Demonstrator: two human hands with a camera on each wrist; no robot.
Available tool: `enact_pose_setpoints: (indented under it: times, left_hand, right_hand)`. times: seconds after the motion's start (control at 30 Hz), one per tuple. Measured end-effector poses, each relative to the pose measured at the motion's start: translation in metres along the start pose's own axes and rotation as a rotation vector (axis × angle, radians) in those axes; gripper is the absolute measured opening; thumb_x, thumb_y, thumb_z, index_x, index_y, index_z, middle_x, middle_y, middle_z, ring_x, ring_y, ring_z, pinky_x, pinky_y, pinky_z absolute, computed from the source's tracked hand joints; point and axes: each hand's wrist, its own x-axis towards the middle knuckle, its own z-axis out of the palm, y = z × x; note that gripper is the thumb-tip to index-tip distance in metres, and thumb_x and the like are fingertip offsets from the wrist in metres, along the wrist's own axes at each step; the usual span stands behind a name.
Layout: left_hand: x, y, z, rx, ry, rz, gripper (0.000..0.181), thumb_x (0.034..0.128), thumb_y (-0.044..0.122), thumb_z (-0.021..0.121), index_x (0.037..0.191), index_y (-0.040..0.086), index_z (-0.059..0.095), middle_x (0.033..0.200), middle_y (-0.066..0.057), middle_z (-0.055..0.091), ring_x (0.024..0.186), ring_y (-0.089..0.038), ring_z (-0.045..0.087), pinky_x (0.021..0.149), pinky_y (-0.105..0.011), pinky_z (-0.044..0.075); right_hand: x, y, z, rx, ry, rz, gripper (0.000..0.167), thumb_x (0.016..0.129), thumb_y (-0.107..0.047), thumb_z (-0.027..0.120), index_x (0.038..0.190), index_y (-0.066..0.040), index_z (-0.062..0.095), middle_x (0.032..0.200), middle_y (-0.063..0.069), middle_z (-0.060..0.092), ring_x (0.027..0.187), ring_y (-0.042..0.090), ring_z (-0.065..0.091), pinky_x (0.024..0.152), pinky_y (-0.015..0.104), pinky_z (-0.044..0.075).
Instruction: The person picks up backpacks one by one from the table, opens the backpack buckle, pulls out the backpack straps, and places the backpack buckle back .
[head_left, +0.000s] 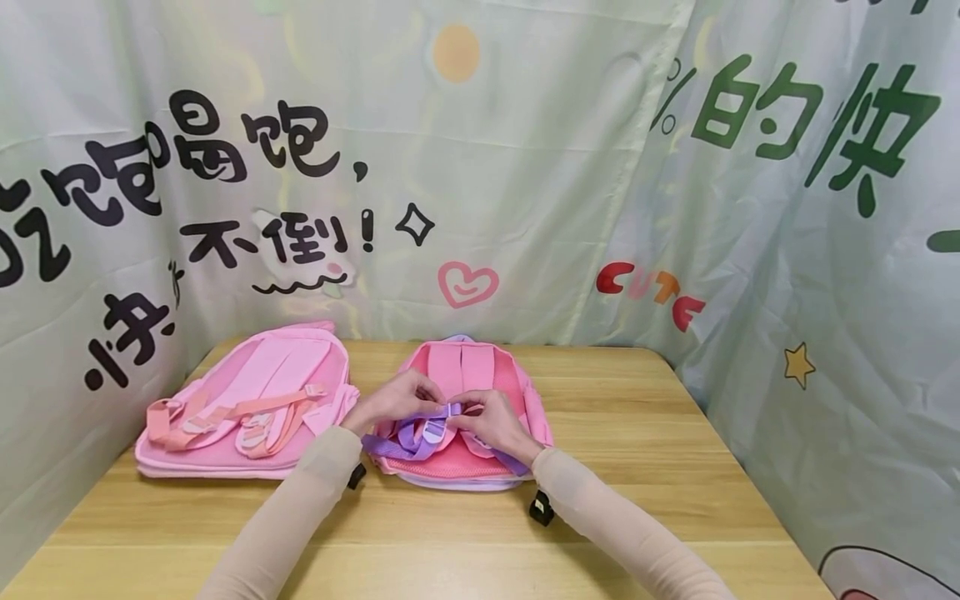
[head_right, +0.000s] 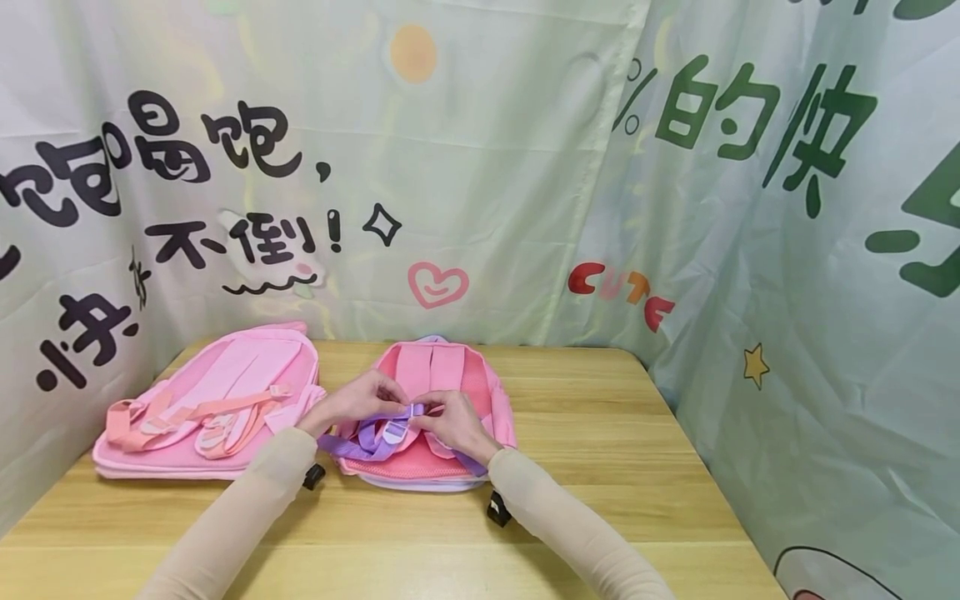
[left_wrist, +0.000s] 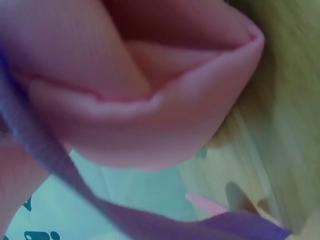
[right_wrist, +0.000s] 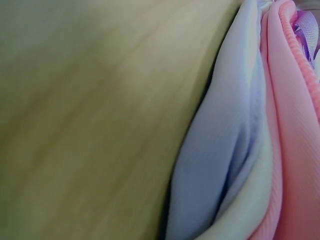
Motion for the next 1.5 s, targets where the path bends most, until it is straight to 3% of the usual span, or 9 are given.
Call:
enact_pose_setpoints:
  times: [0.33, 0.63, 0.97, 1.5]
  left_hand:
    - [-0.0049, -0.0031, -0.005, -0.042, 0.007, -0.024, 0.012, 0.0868, 0.007, 0.071, 0.097, 0.002, 0.075, 0.092, -0.01, 0.075, 0.082, -0.012, 0.066, 0.08, -0.029, 0.054]
    - [-0.0006, -0.0017, -0.0016, -0.035, 0.03, -0.015, 0.012, 0.0872, 0.006, 0.071, 0.097, 0.003, 0.076, 0.092, -0.009, 0.076, 0.078, -0.009, 0.066, 0.076, -0.026, 0.054]
    - [-0.0038, -0.0005, -0.0026, -0.057, 0.013, -0.023, 0.012, 0.087, 0.006, 0.072, 0.097, -0.001, 0.074, 0.091, -0.013, 0.075, 0.076, -0.011, 0.066, 0.075, -0.027, 0.055]
    - [-0.0015, -0.0051, 0.0033, -0.045, 0.052, -0.033, 0.01, 0.0869, 0.006, 0.071, 0.096, 0.005, 0.076, 0.091, -0.005, 0.076, 0.078, -0.009, 0.065, 0.075, -0.026, 0.053]
  right_hand:
    - [-0.0003, 0.0001, -0.0003, 0.011, -0.003, -0.006, 0.025, 0.081, -0.019, 0.081, 0.105, -0.014, 0.076, 0.096, -0.001, 0.075, 0.086, 0.01, 0.07, 0.073, 0.02, 0.055]
    - [0.0006, -0.0009, -0.0011, 0.024, -0.004, -0.004, 0.025, 0.081, -0.018, 0.08, 0.105, -0.014, 0.076, 0.098, 0.0, 0.075, 0.088, 0.013, 0.071, 0.074, 0.02, 0.055]
    - [-0.0004, -0.0027, -0.0024, 0.033, -0.018, 0.008, 0.025, 0.082, -0.02, 0.08, 0.106, -0.015, 0.076, 0.098, 0.0, 0.075, 0.089, 0.015, 0.071, 0.075, 0.02, 0.055]
    - [-0.0017, -0.0042, -0.0014, -0.002, -0.003, 0.015, 0.024, 0.082, -0.02, 0.08, 0.106, -0.015, 0.076, 0.098, -0.001, 0.075, 0.09, 0.015, 0.071, 0.075, 0.02, 0.055]
